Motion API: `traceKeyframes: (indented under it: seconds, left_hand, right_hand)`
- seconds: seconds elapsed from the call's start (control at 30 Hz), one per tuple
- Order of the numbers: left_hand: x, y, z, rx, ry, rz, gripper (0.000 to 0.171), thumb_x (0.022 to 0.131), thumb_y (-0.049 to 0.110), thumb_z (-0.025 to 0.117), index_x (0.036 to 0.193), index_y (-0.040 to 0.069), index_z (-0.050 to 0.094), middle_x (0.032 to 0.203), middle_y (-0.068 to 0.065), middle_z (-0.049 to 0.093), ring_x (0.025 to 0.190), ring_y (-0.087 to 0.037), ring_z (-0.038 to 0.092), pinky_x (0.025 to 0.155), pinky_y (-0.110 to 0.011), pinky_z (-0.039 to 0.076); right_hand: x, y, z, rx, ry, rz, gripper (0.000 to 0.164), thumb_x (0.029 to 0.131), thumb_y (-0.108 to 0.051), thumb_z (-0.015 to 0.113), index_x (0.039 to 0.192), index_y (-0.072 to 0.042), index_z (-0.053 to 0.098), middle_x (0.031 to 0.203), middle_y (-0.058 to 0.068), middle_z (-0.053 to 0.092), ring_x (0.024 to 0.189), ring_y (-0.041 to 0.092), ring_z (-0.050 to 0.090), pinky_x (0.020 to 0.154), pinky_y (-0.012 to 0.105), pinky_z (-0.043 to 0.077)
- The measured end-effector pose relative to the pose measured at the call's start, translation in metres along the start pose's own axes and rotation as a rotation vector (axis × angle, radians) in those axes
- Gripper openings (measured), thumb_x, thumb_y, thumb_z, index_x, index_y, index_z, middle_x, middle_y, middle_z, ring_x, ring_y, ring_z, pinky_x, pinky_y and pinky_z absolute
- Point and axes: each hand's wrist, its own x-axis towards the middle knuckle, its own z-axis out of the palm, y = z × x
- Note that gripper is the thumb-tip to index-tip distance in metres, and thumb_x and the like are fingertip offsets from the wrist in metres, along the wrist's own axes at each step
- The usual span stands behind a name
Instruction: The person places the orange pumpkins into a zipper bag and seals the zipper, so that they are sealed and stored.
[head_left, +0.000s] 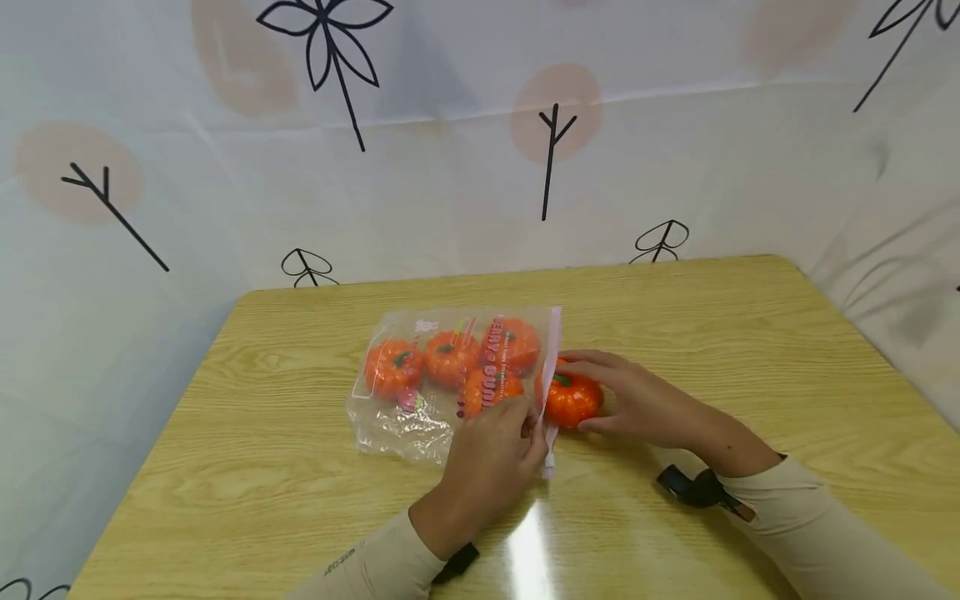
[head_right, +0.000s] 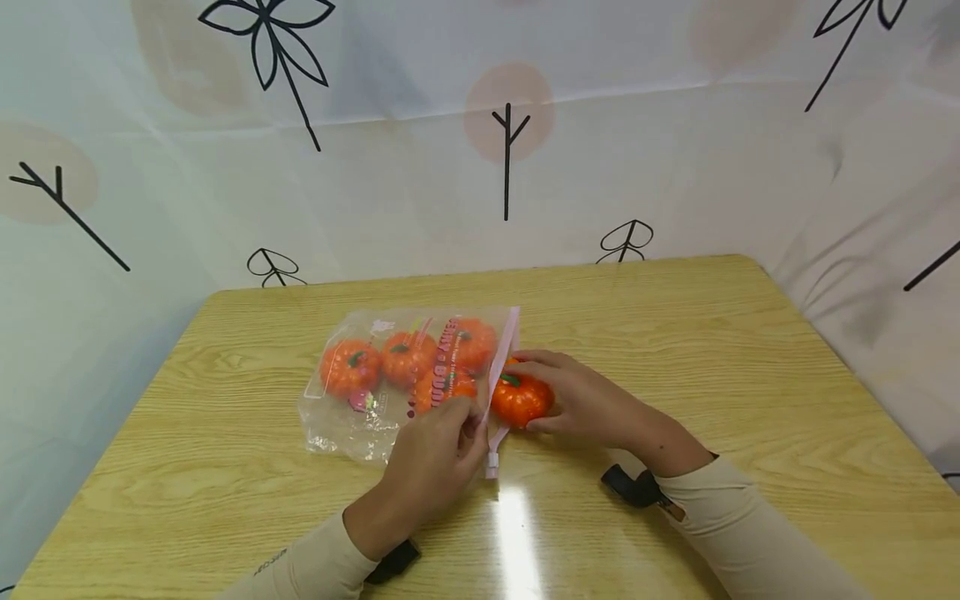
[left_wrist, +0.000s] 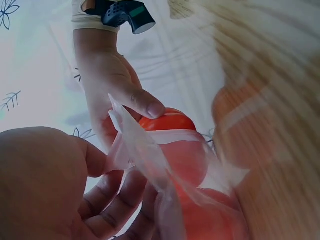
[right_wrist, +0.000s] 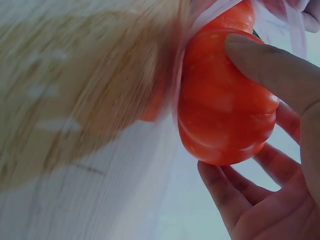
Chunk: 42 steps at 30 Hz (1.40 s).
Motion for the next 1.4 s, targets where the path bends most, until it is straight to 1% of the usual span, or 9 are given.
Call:
traceKeyframes:
  seconds: [0.2,0.37,0.53,0.67,0.77,0.87,1.0,1.2,1.4]
  left_hand:
    - [-0.001,0.004,0.000,-0.007,0.000,0.032,0.009,0.092,0.021,0.066,0.087,0.016,0.061,0.074,0.009,0.058,0.061,-0.001,0.044,0.054,-0.010,0.035]
    - [-0.003,0.006,0.000,0.009,-0.007,0.054,0.010,0.091,0.023,0.067,0.086,0.016,0.061,0.076,0.009,0.059,0.062,-0.001,0.045,0.054,-0.011,0.036]
    - [-0.003,0.007,0.000,0.021,-0.028,0.057,0.011,0.091,0.024,0.067,0.087,0.017,0.060,0.076,0.009,0.060,0.061,-0.001,0.046,0.052,-0.012,0.035]
    - [-0.003,0.008,0.000,0.021,-0.031,0.071,0.010,0.091,0.023,0.067,0.088,0.017,0.061,0.078,0.009,0.061,0.063,-0.002,0.048,0.054,-0.013,0.037]
    - [-0.004,0.008,0.001,0.019,-0.025,0.083,0.009,0.092,0.023,0.068,0.089,0.016,0.062,0.078,0.009,0.061,0.064,-0.002,0.049,0.055,-0.013,0.039]
    - [-0.004,0.008,0.002,0.020,-0.016,0.095,0.010,0.091,0.024,0.068,0.089,0.016,0.062,0.079,0.009,0.062,0.063,-0.002,0.050,0.055,-0.013,0.039]
    - [-0.004,0.008,0.003,0.023,-0.006,0.104,0.010,0.091,0.024,0.069,0.090,0.017,0.062,0.080,0.009,0.063,0.064,-0.002,0.054,0.056,-0.014,0.041]
    - [-0.004,0.008,0.003,0.017,-0.013,0.109,0.010,0.092,0.024,0.068,0.089,0.018,0.061,0.079,0.011,0.061,0.062,0.000,0.048,0.053,-0.012,0.035]
    - [-0.004,0.008,0.003,0.018,-0.031,0.116,0.009,0.093,0.024,0.066,0.090,0.019,0.060,0.078,0.011,0.058,0.062,0.000,0.044,0.054,-0.013,0.033]
  right_hand:
    - [0.001,-0.002,0.004,-0.015,0.026,-0.037,0.068,0.080,-0.017,0.084,0.140,-0.006,0.056,0.148,0.016,0.050,0.134,0.040,0.049,0.100,0.053,0.049]
    - [0.004,-0.006,0.008,0.044,0.038,-0.004,0.066,0.079,-0.017,0.085,0.138,-0.008,0.057,0.145,0.014,0.051,0.130,0.037,0.053,0.097,0.048,0.052]
    - [0.005,-0.008,0.014,0.072,0.046,0.018,0.072,0.078,-0.020,0.086,0.141,-0.010,0.053,0.141,0.014,0.055,0.128,0.034,0.055,0.099,0.049,0.051]
    - [0.006,-0.008,0.018,0.107,0.066,0.016,0.075,0.077,-0.020,0.087,0.141,-0.007,0.050,0.138,0.015,0.058,0.123,0.032,0.059,0.097,0.048,0.052]
    - [0.006,-0.009,0.022,0.168,0.073,0.033,0.077,0.076,-0.018,0.087,0.141,-0.005,0.048,0.135,0.014,0.060,0.118,0.029,0.063,0.094,0.042,0.055]
    - [0.006,-0.011,0.023,0.260,0.060,0.078,0.078,0.076,-0.014,0.087,0.141,-0.005,0.046,0.131,0.013,0.062,0.112,0.028,0.066,0.086,0.032,0.058]
    - [0.005,-0.014,0.024,0.288,0.067,0.113,0.079,0.076,-0.013,0.087,0.142,-0.004,0.044,0.127,0.015,0.061,0.100,0.025,0.068,0.075,0.025,0.058]
    - [0.005,-0.014,0.027,0.292,0.108,0.092,0.076,0.076,-0.011,0.086,0.142,-0.003,0.049,0.131,0.019,0.053,0.096,0.022,0.066,0.076,0.024,0.057]
    - [0.006,-0.013,0.029,0.321,0.096,0.105,0.079,0.079,-0.012,0.084,0.147,-0.006,0.046,0.129,0.018,0.055,0.086,0.013,0.065,0.074,0.025,0.057]
